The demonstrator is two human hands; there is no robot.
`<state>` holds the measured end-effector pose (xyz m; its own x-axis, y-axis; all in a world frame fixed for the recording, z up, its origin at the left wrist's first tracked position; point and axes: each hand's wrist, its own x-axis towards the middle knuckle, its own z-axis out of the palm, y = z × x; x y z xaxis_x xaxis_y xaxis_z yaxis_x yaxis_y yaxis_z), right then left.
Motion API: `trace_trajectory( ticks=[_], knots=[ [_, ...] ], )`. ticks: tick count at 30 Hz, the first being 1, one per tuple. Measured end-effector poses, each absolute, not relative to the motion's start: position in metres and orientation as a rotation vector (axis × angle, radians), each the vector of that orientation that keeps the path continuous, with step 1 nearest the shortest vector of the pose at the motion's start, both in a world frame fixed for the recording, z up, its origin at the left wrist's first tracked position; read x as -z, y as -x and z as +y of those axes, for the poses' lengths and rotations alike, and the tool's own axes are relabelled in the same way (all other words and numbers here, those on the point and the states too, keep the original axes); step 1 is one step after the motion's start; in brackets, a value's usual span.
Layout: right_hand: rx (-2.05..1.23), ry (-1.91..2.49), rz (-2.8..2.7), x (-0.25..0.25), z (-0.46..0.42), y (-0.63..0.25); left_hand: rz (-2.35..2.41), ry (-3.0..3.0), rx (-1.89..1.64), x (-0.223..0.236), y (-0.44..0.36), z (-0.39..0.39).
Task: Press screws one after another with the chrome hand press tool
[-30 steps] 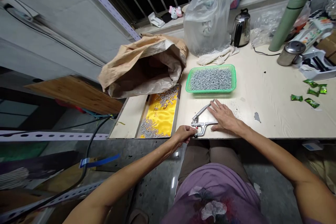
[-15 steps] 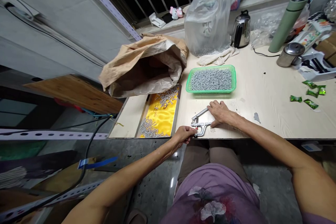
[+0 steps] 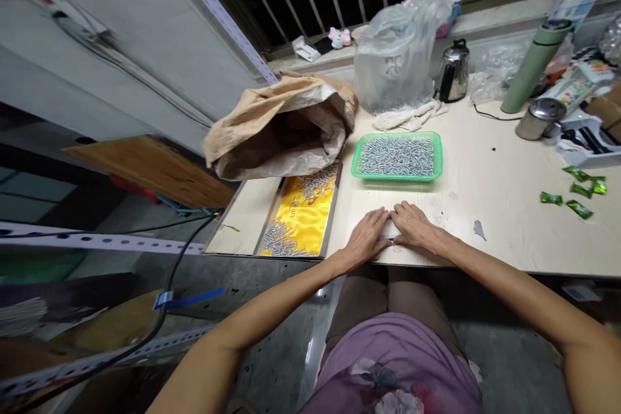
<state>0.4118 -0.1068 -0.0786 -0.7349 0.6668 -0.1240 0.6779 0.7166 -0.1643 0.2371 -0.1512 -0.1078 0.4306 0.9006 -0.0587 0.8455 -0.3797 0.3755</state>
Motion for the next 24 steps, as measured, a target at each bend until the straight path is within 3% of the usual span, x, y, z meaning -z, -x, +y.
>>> trace_trajectory(
  ticks=[11,18,24],
  knots=[
    [0.235,-1.204,2.855,0.099,-0.095,-0.410,1.430,-2.401,0.182,0.082,-0.251,-0.124],
    [0.348,-1.213,2.733,0.091,-0.098,-0.407,1.444,-2.322,0.165,0.085,-0.253,-0.124],
    [0.219,-1.230,2.843,0.107,-0.098,-0.413,1.537,-2.287,-0.001,0.100,-0.251,-0.128]
  ],
)
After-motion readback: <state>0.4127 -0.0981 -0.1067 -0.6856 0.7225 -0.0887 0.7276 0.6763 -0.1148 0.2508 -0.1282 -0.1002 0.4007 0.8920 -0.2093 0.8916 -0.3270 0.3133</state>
